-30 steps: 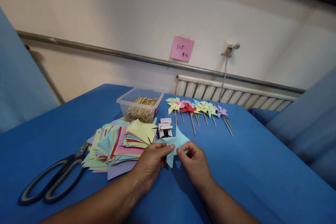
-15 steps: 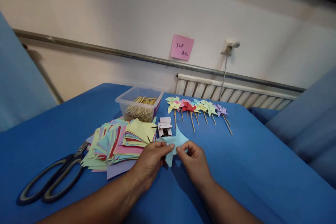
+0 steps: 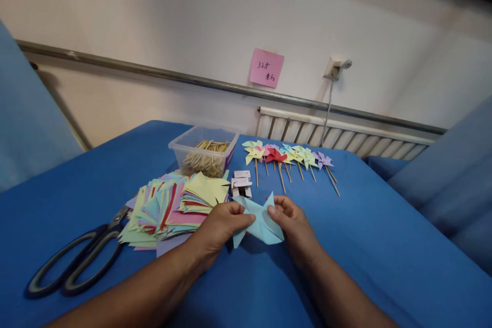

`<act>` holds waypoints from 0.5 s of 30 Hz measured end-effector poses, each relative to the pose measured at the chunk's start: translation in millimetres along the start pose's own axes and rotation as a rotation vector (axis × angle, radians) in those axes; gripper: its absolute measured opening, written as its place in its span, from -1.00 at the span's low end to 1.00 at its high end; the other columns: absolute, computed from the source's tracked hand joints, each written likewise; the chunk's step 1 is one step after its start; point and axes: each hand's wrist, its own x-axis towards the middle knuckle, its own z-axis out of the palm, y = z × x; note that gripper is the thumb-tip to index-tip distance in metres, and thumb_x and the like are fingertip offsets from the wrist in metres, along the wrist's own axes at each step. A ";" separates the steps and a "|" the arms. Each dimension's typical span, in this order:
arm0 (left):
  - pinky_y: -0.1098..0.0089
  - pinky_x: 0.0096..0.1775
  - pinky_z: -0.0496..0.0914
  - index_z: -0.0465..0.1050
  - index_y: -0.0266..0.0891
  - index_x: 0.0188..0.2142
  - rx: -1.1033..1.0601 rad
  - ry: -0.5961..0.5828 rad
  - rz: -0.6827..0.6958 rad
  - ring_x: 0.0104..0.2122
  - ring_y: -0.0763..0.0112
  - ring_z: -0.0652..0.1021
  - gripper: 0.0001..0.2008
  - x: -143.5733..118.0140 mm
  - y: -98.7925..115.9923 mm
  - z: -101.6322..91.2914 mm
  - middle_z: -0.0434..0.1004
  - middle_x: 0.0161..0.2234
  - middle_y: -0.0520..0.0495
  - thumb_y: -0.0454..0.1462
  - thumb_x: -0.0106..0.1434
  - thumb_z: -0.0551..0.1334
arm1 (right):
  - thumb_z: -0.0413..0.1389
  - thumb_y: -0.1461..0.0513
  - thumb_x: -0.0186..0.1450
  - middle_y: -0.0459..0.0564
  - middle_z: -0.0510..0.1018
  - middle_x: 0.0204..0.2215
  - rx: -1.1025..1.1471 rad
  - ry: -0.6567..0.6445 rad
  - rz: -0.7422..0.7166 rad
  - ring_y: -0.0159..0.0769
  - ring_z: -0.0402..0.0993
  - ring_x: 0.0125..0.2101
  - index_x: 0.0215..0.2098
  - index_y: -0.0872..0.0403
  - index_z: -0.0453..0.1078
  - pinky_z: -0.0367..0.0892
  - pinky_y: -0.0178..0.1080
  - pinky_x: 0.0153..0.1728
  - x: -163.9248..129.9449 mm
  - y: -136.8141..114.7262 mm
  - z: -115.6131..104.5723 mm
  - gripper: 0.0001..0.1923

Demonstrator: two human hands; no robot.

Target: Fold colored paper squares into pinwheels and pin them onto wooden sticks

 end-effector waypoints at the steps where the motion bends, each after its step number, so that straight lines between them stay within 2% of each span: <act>1: 0.49 -0.58 0.19 0.42 -0.30 -0.60 0.049 -0.015 0.002 -0.66 0.49 0.37 -0.85 -0.4 1.9 -0.6 0.42 -0.68 0.03 -0.26 -0.08 0.33 | 0.27 0.11 0.04 -0.07 0.51 -0.48 0.004 -0.055 0.030 -0.35 0.42 -0.55 -0.18 0.12 0.33 0.29 -0.32 -0.49 -0.4 -0.4 -0.2 -0.57; 6: 0.54 -0.65 0.01 0.30 -0.25 -0.72 0.246 -0.033 0.093 -0.72 0.61 0.17 -0.81 -2.3 6.8 -2.5 0.17 -0.76 0.18 -0.35 -0.14 0.31 | 0.32 0.22 -0.04 -0.15 0.44 -0.47 -0.141 -0.095 -0.013 -0.42 0.39 -0.54 -0.22 0.11 0.36 0.29 -0.36 -0.49 -2.6 3.5 2.3 -0.58; 11: 0.53 -0.64 0.03 0.36 -0.27 -0.68 0.292 -0.113 0.111 -0.69 0.58 0.20 -0.86 -1.5 6.3 -6.3 0.25 -0.72 0.13 -0.32 -0.10 0.30 | 0.31 0.23 -0.04 -0.16 0.42 -0.46 -0.188 -0.090 -0.016 -0.46 0.36 -0.57 -0.24 0.11 0.38 0.29 -0.37 -0.52 -3.0 5.5 3.3 -0.61; 15: 0.53 -0.64 0.05 0.35 -0.27 -0.69 0.182 -0.082 0.076 -0.70 0.58 0.23 -0.82 0.2 3.6 -6.0 0.26 -0.73 0.13 -0.30 -0.12 0.34 | 0.30 0.23 -0.04 -0.16 0.43 -0.48 -0.141 -0.014 -0.041 -0.46 0.37 -0.61 -0.26 0.11 0.35 0.30 -0.37 -0.56 -2.4 9.6 7.0 -0.62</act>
